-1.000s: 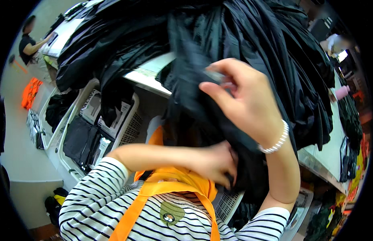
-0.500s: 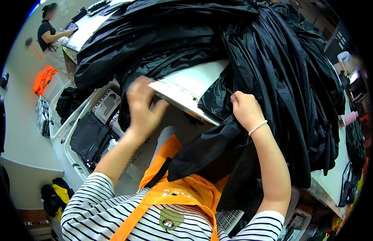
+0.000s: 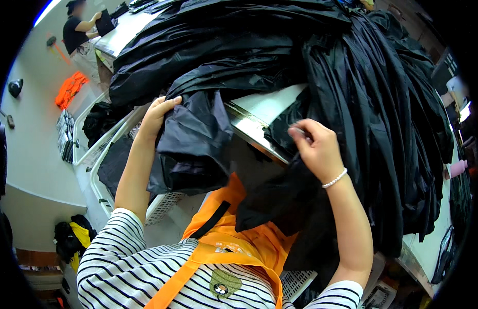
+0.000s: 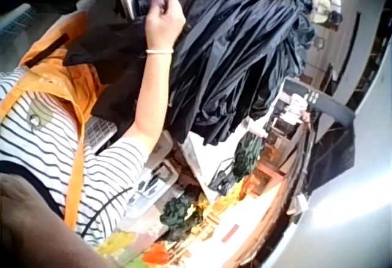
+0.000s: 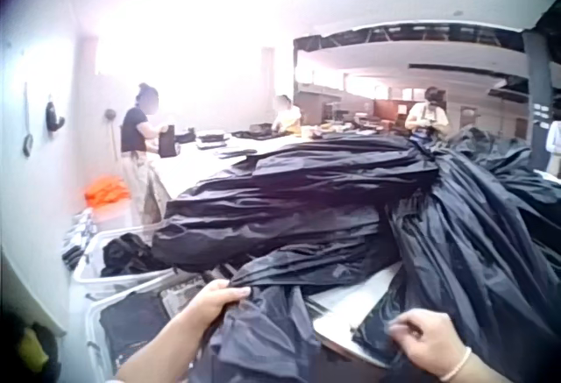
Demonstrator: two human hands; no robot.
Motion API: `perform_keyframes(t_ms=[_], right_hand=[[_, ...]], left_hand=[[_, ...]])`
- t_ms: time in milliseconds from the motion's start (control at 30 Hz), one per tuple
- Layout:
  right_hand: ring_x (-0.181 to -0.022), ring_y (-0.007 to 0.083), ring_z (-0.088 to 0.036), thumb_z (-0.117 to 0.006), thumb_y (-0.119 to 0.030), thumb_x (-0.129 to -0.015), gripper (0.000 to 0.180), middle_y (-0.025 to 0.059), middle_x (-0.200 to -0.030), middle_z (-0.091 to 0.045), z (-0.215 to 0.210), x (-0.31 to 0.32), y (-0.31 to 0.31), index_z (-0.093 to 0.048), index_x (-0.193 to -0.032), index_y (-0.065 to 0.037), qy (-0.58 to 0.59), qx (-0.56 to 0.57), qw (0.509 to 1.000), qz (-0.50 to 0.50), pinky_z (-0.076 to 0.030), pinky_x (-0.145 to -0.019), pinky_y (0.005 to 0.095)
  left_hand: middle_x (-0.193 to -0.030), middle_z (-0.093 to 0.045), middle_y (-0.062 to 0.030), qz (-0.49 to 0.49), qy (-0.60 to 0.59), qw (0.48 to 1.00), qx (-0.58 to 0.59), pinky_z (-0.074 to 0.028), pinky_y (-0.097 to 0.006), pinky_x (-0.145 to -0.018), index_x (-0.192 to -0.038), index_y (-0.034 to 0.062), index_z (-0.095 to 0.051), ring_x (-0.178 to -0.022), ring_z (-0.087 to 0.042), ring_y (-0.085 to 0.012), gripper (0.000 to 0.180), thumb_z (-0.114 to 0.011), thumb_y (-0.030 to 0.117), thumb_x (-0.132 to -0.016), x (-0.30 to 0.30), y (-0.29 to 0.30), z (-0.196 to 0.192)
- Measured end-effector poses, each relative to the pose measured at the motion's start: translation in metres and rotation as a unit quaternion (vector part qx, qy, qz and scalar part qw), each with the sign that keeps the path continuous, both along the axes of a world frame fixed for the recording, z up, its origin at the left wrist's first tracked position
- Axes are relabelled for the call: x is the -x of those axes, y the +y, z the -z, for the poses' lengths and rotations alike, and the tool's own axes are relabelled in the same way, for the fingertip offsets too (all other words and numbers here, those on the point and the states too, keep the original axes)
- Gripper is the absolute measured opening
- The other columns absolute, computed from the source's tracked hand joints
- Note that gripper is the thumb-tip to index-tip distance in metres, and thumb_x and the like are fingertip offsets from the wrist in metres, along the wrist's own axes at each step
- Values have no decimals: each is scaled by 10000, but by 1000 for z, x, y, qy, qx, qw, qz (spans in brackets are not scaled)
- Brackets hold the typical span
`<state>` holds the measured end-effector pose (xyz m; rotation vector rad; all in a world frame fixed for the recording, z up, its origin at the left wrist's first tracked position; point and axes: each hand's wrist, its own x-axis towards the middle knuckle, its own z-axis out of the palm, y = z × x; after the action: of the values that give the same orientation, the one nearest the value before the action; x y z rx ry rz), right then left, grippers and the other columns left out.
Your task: The person repeatedly picks up black garments from a pile, unfolds them, and checks seams and edges by hand. They place each item back on the pile and continue with the next garment. The workspace is a table with stacked clothes and nearby storage bins.
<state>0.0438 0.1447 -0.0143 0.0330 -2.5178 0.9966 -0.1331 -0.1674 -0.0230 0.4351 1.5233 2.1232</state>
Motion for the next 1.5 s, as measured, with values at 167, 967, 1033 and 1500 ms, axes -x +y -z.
perform_keyframes(t_ms=[167,967,1033,1500], right_hand=[[-730,42,-540,-850,-362,-674,745,75,-1109,-609,-48,-22,-48,-537,-1257,-19,1,83,980,-178,-450,-603,199],[-459,-22,-318,-596,-198,-951,221,-115,-581,-421,-33,-47,-33,-586,-749,-109,87,424,900,51,-217,-411,177],[-438,-19,-309,-603,-209,-947,215,-113,-575,-421,-34,-53,-30,-591,-758,-108,65,435,895,72,-214,-399,175],[-568,86,-518,-736,-39,-778,314,89,-1080,-660,-70,-72,-43,-647,-1080,-27,129,-39,991,-4,-412,-518,190]], left_hand=[[-789,-678,-27,4,14,1000,-4,-509,-208,-609,-876,-11,-671,-636,-633,-86,161,-683,147,-845,-25,26,-12],[-1112,-593,-133,95,631,728,250,-487,-367,-855,-1078,11,-618,-1015,-581,-303,439,-771,195,-709,-150,86,-45],[-1068,-627,-146,157,548,799,191,-502,-344,-836,-1061,-7,-636,-964,-621,-302,355,-738,124,-747,-135,84,-35],[-786,-637,28,205,163,960,95,-452,-191,-672,-921,-48,-679,-730,-542,-25,240,-626,185,-913,-113,80,-29]])
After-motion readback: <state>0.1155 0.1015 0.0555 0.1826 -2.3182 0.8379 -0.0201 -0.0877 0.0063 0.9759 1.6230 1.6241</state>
